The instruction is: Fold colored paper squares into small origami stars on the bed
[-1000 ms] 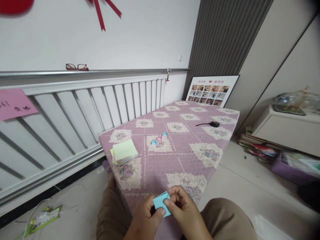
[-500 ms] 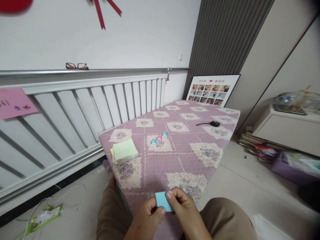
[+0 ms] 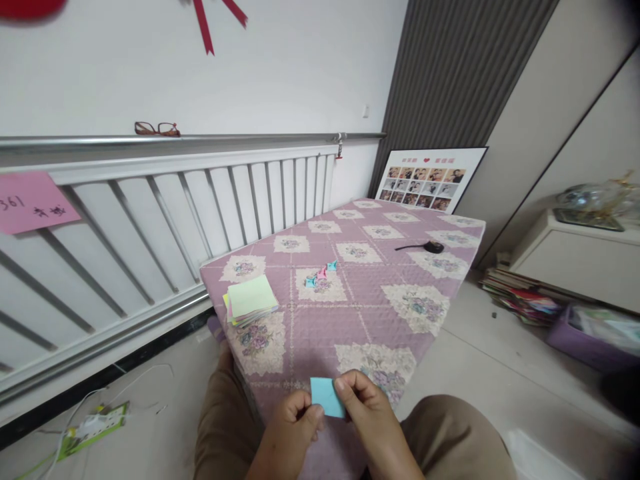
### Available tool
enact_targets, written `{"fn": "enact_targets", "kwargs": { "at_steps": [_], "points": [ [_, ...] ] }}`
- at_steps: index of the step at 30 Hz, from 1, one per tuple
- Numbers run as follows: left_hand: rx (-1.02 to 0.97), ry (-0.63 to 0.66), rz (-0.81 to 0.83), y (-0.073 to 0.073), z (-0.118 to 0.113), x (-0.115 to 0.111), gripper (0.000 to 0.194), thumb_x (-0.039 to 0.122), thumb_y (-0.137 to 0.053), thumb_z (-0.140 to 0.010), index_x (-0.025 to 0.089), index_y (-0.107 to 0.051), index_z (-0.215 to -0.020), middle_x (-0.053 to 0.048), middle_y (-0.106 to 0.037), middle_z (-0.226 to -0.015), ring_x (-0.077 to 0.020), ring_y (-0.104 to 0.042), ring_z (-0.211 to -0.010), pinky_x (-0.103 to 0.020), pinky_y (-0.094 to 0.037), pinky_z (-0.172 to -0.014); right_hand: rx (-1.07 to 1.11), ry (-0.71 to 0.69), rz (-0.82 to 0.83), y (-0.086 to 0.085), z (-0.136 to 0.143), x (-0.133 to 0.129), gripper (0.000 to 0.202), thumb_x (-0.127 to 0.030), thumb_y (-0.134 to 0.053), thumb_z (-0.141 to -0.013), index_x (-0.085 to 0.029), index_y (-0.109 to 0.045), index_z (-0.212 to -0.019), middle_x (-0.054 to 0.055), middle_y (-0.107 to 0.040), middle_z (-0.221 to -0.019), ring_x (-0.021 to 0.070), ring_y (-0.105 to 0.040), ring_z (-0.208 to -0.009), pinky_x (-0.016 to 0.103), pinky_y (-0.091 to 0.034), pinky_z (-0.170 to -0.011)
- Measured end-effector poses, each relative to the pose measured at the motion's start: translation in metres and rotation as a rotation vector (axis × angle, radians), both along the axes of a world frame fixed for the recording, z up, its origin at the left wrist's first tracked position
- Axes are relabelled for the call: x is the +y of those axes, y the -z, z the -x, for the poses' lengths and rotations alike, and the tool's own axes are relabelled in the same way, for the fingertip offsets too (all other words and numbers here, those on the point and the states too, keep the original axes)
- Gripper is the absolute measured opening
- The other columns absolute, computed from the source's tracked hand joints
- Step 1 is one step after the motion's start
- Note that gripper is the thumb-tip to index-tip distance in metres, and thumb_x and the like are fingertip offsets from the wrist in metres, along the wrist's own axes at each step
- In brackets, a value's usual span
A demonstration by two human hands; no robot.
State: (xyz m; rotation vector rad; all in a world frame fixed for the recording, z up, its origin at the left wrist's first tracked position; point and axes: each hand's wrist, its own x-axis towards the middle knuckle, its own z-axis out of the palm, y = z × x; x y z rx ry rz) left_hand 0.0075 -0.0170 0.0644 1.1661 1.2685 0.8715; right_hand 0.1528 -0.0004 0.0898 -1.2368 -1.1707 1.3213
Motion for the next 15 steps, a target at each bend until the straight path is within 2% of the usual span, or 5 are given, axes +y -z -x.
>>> {"fn": "enact_targets", "kwargs": {
  "at_steps": [5,9,12,15],
  "points": [
    [0.012,-0.012,-0.037,0.005,-0.001,-0.002,0.02,0.035,-0.049,-0.074,0.018,-0.051,-0.062,0.003,-0.052,-0.057,-0.0132,-0.048,-0.058,-0.025,-0.037,-0.06,0.103,0.079,0.036,0.008,0.007,-0.003,0.04,-0.057,-0.059,-0.076,-0.022,-0.046,-0.063,-0.007,-0.038,-0.056,0.011,-0.034,-0.054,0.023,-0.031,-0.052],
    [0.028,0.029,-0.024,0.002,0.0,-0.001,0.018,0.031,-0.047,-0.074,0.018,-0.051,-0.063,0.003,-0.052,-0.058,-0.0128,-0.046,-0.057,-0.025,-0.036,-0.059,0.12,0.119,0.047,0.013,0.009,-0.005,0.04,-0.056,-0.06,-0.076,-0.021,-0.047,-0.062,-0.006,-0.04,-0.056,0.0109,-0.034,-0.054,0.022,-0.032,-0.052],
    [0.075,0.067,-0.068,-0.003,0.001,0.003,0.012,0.027,-0.051,-0.073,0.017,-0.058,-0.075,0.003,-0.054,-0.066,-0.0132,-0.047,-0.063,-0.025,-0.035,-0.061,0.063,0.134,0.006,0.016,0.006,-0.004,0.038,-0.054,-0.061,-0.076,-0.021,-0.049,-0.062,-0.006,-0.04,-0.057,0.0113,-0.035,-0.055,0.022,-0.032,-0.052],
    [0.077,0.012,-0.118,-0.006,-0.001,0.006,0.016,0.026,-0.054,-0.072,0.017,-0.059,-0.084,0.002,-0.056,-0.073,-0.014,-0.048,-0.069,-0.025,-0.036,-0.066,0.026,0.145,-0.021,0.018,0.004,-0.004,0.037,-0.053,-0.061,-0.076,-0.021,-0.05,-0.061,-0.005,-0.041,-0.057,0.0118,-0.036,-0.055,0.023,-0.033,-0.051]
  ]
}}
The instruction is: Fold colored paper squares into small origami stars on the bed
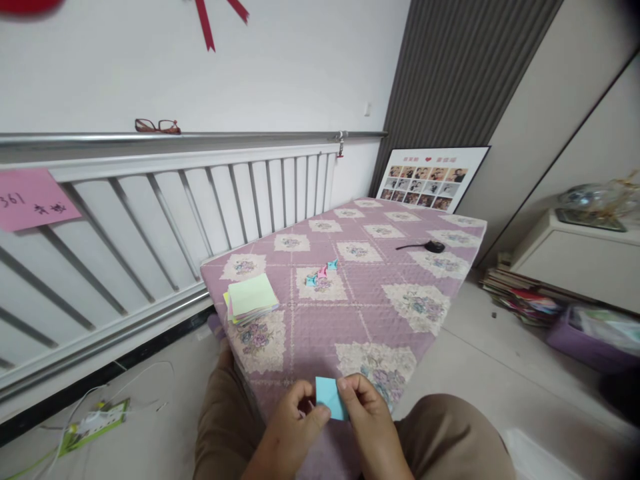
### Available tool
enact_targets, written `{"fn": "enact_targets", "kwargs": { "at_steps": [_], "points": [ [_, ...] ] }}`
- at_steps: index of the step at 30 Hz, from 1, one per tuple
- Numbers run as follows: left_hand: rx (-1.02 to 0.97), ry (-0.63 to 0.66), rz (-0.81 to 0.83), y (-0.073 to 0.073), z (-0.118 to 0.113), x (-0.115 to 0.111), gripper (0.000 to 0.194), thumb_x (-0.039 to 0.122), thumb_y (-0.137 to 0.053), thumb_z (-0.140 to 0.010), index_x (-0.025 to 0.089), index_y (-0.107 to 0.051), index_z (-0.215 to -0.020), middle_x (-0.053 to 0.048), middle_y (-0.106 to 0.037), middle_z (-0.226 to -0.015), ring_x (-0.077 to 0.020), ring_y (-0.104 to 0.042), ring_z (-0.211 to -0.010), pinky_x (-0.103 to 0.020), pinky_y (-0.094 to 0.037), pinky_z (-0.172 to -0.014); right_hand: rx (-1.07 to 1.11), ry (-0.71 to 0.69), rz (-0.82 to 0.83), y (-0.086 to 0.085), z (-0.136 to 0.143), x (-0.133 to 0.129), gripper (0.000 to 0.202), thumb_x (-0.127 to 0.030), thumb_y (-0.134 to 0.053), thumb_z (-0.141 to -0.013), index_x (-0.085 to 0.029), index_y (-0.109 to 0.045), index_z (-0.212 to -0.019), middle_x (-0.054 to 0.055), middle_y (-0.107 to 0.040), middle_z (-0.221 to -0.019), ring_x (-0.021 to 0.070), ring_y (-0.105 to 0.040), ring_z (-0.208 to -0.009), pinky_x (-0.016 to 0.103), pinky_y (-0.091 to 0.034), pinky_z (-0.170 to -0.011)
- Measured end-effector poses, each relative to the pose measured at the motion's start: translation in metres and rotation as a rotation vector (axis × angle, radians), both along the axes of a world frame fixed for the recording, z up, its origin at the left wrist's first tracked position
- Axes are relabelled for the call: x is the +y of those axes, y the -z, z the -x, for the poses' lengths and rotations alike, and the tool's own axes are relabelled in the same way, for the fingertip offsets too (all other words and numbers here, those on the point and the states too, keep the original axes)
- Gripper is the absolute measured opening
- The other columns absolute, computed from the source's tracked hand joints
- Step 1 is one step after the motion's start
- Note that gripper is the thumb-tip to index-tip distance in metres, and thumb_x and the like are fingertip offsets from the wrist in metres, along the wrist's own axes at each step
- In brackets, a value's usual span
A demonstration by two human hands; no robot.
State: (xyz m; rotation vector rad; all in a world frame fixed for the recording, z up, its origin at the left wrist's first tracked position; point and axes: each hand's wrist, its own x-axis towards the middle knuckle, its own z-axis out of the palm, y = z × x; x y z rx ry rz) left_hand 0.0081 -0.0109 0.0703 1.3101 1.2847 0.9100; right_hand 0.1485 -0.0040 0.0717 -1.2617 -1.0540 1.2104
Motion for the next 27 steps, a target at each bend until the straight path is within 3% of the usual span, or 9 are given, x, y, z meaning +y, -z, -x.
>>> {"fn": "enact_targets", "kwargs": {
  "at_steps": [7,14,22,27],
  "points": [
    [-0.023,-0.124,0.004,0.009,-0.002,0.002,0.018,0.033,-0.05,-0.075,0.02,-0.045,-0.064,0.005,-0.042,-0.06,-0.0132,-0.041,-0.062,-0.025,-0.032,-0.059,0.024,0.003,0.008,0.002,0.002,0.0,0.039,-0.056,-0.061,-0.075,-0.021,-0.049,-0.061,-0.006,-0.039,-0.056,0.0115,-0.034,-0.054,0.023,-0.032,-0.051],
    [-0.095,-0.067,-0.006,0.01,-0.002,0.004,0.017,0.035,-0.051,-0.076,0.019,-0.047,-0.069,0.005,-0.043,-0.064,-0.0131,-0.041,-0.064,-0.025,-0.033,-0.061,0.011,0.003,0.02,0.006,0.001,-0.003,0.04,-0.057,-0.06,-0.075,-0.021,-0.049,-0.061,-0.005,-0.039,-0.056,0.012,-0.034,-0.054,0.023,-0.032,-0.05],
    [-0.182,-0.167,-0.068,0.005,-0.01,0.009,0.028,0.044,-0.049,-0.082,0.02,-0.044,-0.067,0.005,-0.037,-0.061,-0.0121,-0.036,-0.06,-0.024,-0.03,-0.057,-0.003,0.01,0.027,0.004,0.006,-0.003,0.037,-0.054,-0.06,-0.076,-0.021,-0.05,-0.062,-0.006,-0.039,-0.057,0.012,-0.034,-0.055,0.023,-0.032,-0.052],
    [-0.241,-0.168,-0.058,0.009,-0.013,0.012,0.03,0.048,-0.05,-0.082,0.018,-0.051,-0.075,0.004,-0.043,-0.063,-0.0121,-0.039,-0.06,-0.024,-0.033,-0.057,0.033,0.033,0.041,0.005,0.006,-0.004,0.037,-0.054,-0.06,-0.076,-0.021,-0.05,-0.063,-0.005,-0.04,-0.058,0.012,-0.035,-0.056,0.023,-0.032,-0.052]
  ]
}}
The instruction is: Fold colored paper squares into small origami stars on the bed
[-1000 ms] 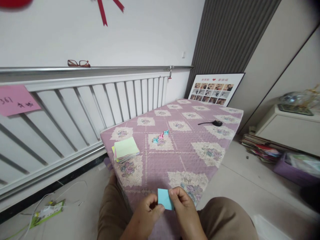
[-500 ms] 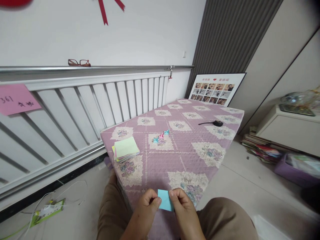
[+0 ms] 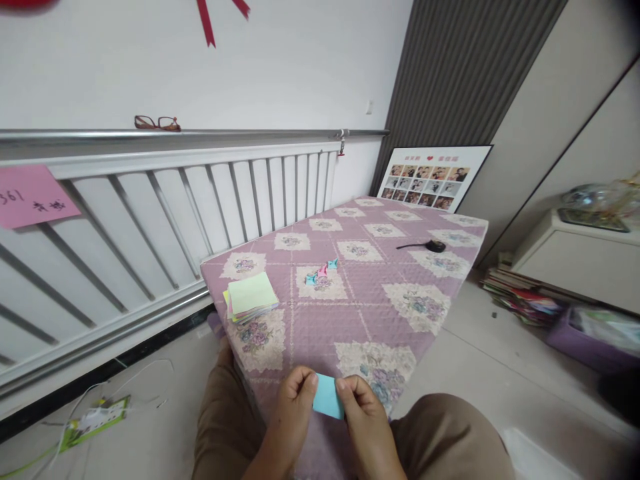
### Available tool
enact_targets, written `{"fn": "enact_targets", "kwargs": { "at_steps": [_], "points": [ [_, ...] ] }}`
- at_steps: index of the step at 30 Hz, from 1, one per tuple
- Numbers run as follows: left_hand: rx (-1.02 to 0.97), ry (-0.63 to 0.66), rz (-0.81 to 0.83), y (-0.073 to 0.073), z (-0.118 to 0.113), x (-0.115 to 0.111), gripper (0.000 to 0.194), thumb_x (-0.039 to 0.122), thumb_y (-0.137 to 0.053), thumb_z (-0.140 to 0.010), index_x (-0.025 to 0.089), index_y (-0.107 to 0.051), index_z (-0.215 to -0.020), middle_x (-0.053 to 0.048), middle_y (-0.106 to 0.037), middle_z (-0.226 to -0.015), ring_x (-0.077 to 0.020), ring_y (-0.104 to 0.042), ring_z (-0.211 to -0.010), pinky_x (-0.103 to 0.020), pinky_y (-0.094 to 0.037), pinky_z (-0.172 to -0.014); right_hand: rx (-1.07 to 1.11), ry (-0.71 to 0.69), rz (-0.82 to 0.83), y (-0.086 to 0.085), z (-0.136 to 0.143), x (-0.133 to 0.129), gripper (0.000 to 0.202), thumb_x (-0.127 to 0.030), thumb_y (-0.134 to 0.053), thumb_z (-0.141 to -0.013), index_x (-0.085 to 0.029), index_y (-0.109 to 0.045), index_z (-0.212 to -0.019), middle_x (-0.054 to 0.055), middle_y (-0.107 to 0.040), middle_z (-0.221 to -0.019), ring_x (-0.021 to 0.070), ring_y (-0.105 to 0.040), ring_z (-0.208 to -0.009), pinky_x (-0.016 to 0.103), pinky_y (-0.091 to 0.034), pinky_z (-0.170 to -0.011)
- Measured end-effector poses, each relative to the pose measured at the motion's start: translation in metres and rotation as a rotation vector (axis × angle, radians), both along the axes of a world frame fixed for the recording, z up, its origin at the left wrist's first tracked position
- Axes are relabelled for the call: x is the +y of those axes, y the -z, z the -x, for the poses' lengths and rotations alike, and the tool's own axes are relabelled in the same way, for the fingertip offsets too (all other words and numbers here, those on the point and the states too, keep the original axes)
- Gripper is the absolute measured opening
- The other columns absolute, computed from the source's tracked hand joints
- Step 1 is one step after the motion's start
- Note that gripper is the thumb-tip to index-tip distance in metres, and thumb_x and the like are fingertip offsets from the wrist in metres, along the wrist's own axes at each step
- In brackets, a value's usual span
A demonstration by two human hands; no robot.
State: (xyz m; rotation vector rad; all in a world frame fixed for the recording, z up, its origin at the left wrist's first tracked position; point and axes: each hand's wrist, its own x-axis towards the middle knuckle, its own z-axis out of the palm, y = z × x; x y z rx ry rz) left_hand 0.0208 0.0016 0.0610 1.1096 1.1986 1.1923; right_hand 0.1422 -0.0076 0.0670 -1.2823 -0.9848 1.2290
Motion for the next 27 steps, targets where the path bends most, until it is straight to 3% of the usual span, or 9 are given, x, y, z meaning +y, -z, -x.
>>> {"fn": "enact_targets", "kwargs": {
  "at_steps": [2,9,13,16,19,24,27],
  "points": [
    [-0.021,0.002,0.021,0.001,0.001,0.001,0.031,0.049,-0.051,-0.081,0.018,-0.052,-0.078,0.004,-0.044,-0.065,-0.0119,-0.04,-0.06,-0.024,-0.033,-0.057,0.006,-0.01,0.0,0.0,0.0,-0.001,0.037,-0.054,-0.06,-0.076,-0.021,-0.05,-0.063,-0.005,-0.041,-0.058,0.0121,-0.035,-0.056,0.023,-0.033,-0.052],
    [0.044,-0.034,0.031,0.005,0.001,0.004,0.039,0.053,-0.05,-0.081,0.021,-0.037,-0.063,0.007,-0.032,-0.058,-0.01,-0.033,-0.054,-0.022,-0.029,-0.051,-0.024,-0.048,-0.031,0.001,0.002,-0.001,0.038,-0.053,-0.061,-0.075,-0.02,-0.05,-0.06,-0.005,-0.041,-0.057,0.0119,-0.036,-0.056,0.023,-0.033,-0.052],
    [0.036,-0.021,0.028,0.002,0.001,0.003,0.034,0.052,-0.046,-0.085,0.02,-0.047,-0.074,0.005,-0.043,-0.065,-0.0115,-0.042,-0.06,-0.023,-0.034,-0.056,-0.028,-0.009,-0.009,0.001,0.002,0.0,0.038,-0.055,-0.061,-0.074,-0.021,-0.051,-0.061,-0.005,-0.043,-0.057,0.0123,-0.038,-0.056,0.023,-0.034,-0.053],
    [0.02,0.081,0.041,0.004,0.001,0.0,0.033,0.05,-0.05,-0.082,0.018,-0.054,-0.091,0.002,-0.053,-0.075,-0.0132,-0.048,-0.068,-0.024,-0.037,-0.061,-0.02,0.039,0.018,0.001,0.0,0.0,0.038,-0.056,-0.06,-0.074,-0.021,-0.051,-0.063,-0.005,-0.045,-0.058,0.013,-0.039,-0.056,0.023,-0.035,-0.052],
    [0.017,0.19,0.128,0.012,0.001,-0.004,0.033,0.05,-0.055,-0.078,0.017,-0.055,-0.077,0.003,-0.05,-0.064,-0.0114,-0.044,-0.058,-0.023,-0.035,-0.056,0.037,0.047,0.033,0.003,-0.002,0.001,0.037,-0.055,-0.06,-0.075,-0.021,-0.052,-0.065,-0.004,-0.046,-0.058,0.0129,-0.04,-0.055,0.024,-0.035,-0.052],
    [0.011,0.086,0.179,0.02,0.006,0.0,0.035,0.052,-0.053,-0.075,0.02,-0.046,-0.066,0.005,-0.044,-0.055,-0.0104,-0.04,-0.052,-0.023,-0.031,-0.053,-0.002,-0.021,0.054,0.011,-0.008,0.003,0.037,-0.054,-0.059,-0.077,-0.021,-0.05,-0.062,-0.005,-0.041,-0.055,0.0114,-0.035,-0.053,0.023,-0.032,-0.051],
    [0.15,0.074,0.128,0.02,0.015,0.01,0.033,0.05,-0.041,-0.083,0.02,-0.044,-0.069,0.005,-0.043,-0.056,-0.011,-0.04,-0.053,-0.024,-0.033,-0.054,-0.078,-0.102,0.045,0.014,-0.01,0.003,0.037,-0.053,-0.06,-0.074,-0.02,-0.049,-0.059,-0.006,-0.04,-0.055,0.0111,-0.034,-0.054,0.023,-0.031,-0.052]
  ]
}}
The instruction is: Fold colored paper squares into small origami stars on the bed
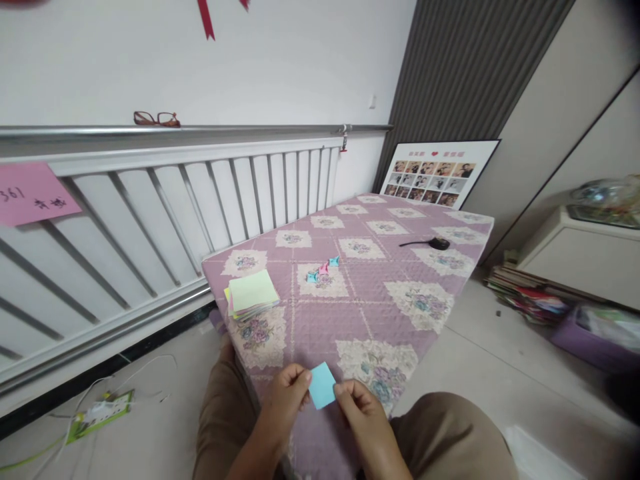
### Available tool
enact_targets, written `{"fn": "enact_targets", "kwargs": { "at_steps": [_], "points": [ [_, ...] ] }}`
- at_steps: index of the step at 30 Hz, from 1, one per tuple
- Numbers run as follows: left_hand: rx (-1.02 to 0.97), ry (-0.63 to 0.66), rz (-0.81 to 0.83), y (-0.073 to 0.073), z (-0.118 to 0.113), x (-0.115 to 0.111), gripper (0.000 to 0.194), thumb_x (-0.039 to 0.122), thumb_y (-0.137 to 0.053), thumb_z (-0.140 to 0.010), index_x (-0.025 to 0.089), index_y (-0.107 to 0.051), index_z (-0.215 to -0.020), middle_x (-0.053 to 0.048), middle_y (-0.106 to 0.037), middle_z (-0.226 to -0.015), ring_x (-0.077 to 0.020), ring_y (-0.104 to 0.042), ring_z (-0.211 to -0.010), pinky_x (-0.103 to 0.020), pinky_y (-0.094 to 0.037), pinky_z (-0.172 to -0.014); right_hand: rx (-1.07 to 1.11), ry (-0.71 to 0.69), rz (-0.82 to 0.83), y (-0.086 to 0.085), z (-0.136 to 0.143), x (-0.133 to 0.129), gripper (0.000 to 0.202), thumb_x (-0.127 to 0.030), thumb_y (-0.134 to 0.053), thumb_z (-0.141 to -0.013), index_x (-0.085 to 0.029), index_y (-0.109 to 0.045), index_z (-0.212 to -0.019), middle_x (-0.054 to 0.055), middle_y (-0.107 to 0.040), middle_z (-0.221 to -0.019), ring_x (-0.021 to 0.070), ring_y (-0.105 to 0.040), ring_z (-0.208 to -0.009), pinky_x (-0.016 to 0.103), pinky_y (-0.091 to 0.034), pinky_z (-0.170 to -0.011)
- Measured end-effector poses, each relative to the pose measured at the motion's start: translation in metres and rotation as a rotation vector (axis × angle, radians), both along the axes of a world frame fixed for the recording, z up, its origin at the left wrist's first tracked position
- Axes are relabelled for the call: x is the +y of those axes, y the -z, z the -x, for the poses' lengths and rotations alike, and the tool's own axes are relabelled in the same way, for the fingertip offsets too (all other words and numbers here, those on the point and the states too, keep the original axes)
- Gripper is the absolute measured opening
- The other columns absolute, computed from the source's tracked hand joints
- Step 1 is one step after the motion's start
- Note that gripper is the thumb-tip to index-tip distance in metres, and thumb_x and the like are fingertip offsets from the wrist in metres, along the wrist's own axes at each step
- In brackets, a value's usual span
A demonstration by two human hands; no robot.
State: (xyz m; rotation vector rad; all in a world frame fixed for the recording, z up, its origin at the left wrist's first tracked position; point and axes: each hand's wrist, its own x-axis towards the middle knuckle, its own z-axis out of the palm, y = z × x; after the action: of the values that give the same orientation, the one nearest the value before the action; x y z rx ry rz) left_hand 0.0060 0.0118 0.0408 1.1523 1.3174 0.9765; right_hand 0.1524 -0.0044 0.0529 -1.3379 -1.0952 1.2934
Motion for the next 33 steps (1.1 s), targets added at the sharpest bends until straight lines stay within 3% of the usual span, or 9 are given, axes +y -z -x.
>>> {"fn": "enact_targets", "kwargs": {
  "at_steps": [3,7,13,18,22,27,33],
  "points": [
    [0.165,0.073,-0.017,0.003,0.007,0.014,0.031,0.045,-0.034,-0.086,0.021,-0.041,-0.067,0.006,-0.04,-0.056,-0.0116,-0.04,-0.053,-0.024,-0.032,-0.053,-0.053,-0.086,0.007,0.004,-0.001,-0.002,0.038,-0.053,-0.061,-0.071,-0.02,-0.047,-0.056,-0.006,-0.039,-0.054,0.011,-0.034,-0.053,0.022,-0.031,-0.051],
    [0.294,0.202,-0.03,0.005,0.008,0.03,0.024,0.036,-0.046,-0.081,0.02,-0.044,-0.062,0.006,-0.04,-0.056,-0.0116,-0.038,-0.055,-0.024,-0.027,-0.052,-0.17,-0.179,-0.012,0.013,-0.009,-0.006,0.036,-0.048,-0.059,-0.073,-0.02,-0.046,-0.053,-0.006,-0.04,-0.051,0.0109,-0.036,-0.051,0.022,-0.031,-0.05],
    [0.448,0.411,-0.057,-0.002,-0.003,0.042,0.022,0.03,-0.051,-0.078,0.018,-0.058,-0.061,0.005,-0.049,-0.055,-0.0121,-0.042,-0.054,-0.024,-0.026,-0.053,-0.485,-0.089,-0.28,0.02,-0.036,-0.004,0.018,-0.034,-0.053,-0.082,-0.022,-0.061,-0.072,0.001,-0.061,-0.071,0.0181,-0.056,-0.069,0.028,-0.044,-0.065],
    [0.546,0.523,-0.086,0.0,-0.014,0.051,0.02,0.024,-0.053,-0.074,0.018,-0.063,-0.057,0.004,-0.053,-0.052,-0.0119,-0.04,-0.051,-0.024,-0.026,-0.052,-0.7,-0.261,-0.542,0.022,-0.037,0.002,0.017,-0.02,-0.048,-0.086,-0.024,-0.064,-0.081,0.003,-0.064,-0.078,0.0189,-0.059,-0.077,0.032,-0.046,-0.072],
    [0.624,0.559,-0.107,0.003,-0.016,0.057,0.018,0.024,-0.056,-0.072,0.019,-0.065,-0.057,0.003,-0.054,-0.051,-0.0123,-0.041,-0.051,-0.025,-0.026,-0.052,-0.807,-0.315,-0.681,0.037,-0.031,0.004,0.021,-0.011,-0.048,-0.084,-0.023,-0.065,-0.087,0.005,-0.064,-0.084,0.0189,-0.058,-0.078,0.031,-0.047,-0.07],
    [0.706,0.548,-0.126,0.002,-0.015,0.058,0.01,0.023,-0.058,-0.071,0.019,-0.066,-0.066,0.0,-0.062,-0.064,-0.0133,-0.047,-0.056,-0.024,-0.027,-0.052,-0.881,-0.317,-0.67,0.049,-0.03,0.0,0.026,-0.007,-0.055,-0.079,-0.026,-0.067,-0.092,0.003,-0.066,-0.086,0.0195,-0.058,-0.079,0.032,-0.045,-0.07],
    [0.82,0.511,-0.179,-0.002,-0.017,0.054,0.01,0.017,-0.054,-0.075,0.018,-0.063,-0.072,-0.003,-0.061,-0.072,-0.017,-0.05,-0.066,-0.027,-0.031,-0.06,-0.895,-0.324,-0.656,0.05,-0.031,-0.002,0.029,-0.008,-0.057,-0.079,-0.028,-0.067,-0.098,0.003,-0.067,-0.089,0.0208,-0.059,-0.081,0.033,-0.045,-0.072]
  ]
}}
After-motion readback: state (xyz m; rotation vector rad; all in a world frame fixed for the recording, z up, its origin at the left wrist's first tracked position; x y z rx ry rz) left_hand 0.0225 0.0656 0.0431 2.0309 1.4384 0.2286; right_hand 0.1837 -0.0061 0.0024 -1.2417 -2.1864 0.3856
